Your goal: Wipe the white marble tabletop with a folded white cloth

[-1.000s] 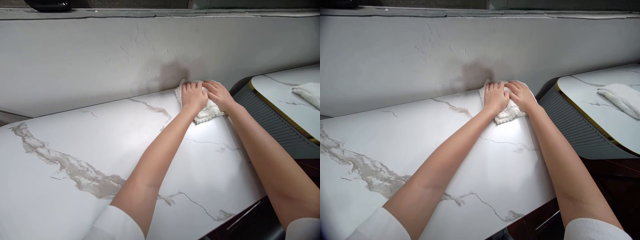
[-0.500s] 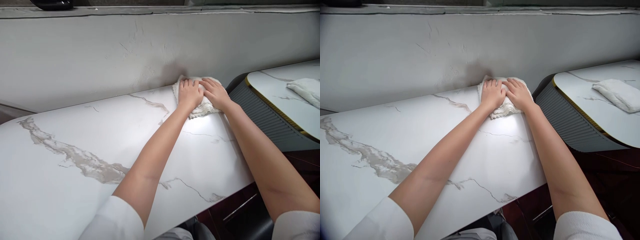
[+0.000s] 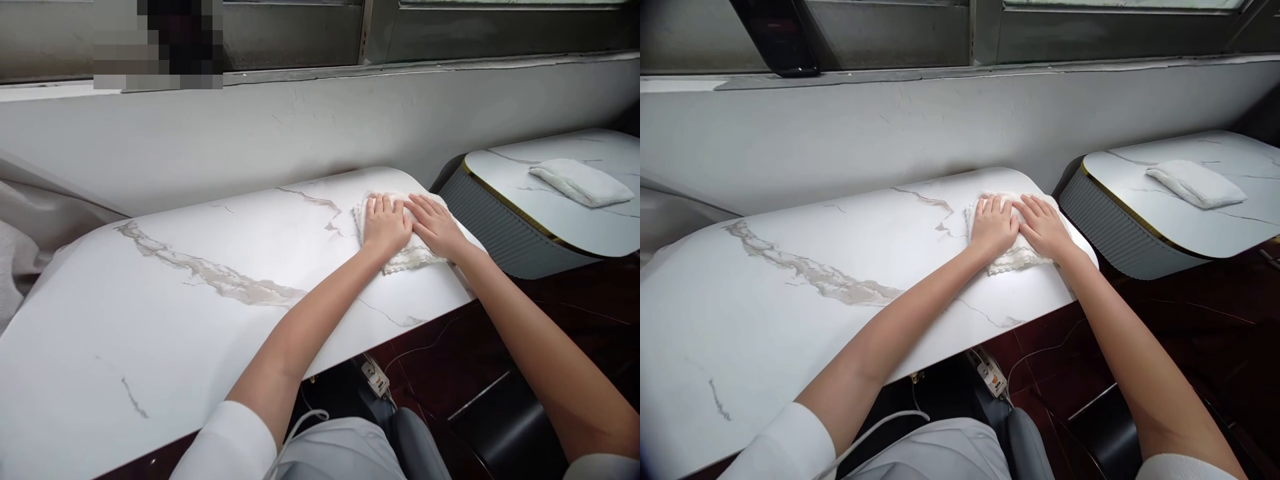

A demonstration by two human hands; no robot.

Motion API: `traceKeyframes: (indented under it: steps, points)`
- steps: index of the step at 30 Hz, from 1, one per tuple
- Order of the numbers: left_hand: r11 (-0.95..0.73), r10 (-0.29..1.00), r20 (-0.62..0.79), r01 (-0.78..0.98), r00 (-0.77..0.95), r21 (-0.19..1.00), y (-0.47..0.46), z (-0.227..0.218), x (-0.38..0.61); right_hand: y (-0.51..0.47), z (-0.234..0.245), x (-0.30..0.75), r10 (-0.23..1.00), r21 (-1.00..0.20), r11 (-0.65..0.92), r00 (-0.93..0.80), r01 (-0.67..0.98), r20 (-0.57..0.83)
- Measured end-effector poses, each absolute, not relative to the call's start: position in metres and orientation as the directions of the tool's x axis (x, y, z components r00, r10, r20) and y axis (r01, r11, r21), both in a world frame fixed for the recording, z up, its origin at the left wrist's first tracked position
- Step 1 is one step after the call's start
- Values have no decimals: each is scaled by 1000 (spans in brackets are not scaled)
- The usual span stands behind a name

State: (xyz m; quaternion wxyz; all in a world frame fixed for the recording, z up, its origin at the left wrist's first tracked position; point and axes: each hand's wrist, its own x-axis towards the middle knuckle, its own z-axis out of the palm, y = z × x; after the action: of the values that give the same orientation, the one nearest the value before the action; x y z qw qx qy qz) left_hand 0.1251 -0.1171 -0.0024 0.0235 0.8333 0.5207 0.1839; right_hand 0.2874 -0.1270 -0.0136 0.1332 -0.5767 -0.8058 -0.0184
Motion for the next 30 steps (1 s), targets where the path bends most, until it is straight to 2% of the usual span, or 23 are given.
traceKeyframes:
  steps: [14, 30]
  points:
    - [-463, 876, 242, 866, 416, 188, -215, -2, 92, -226, -12, 255, 902, -119, 382, -343, 916, 261]
    - [-500, 853, 275, 846, 444, 185, -184, -3, 54, -196, -12, 218, 909, -94, 364, -331, 927, 254]
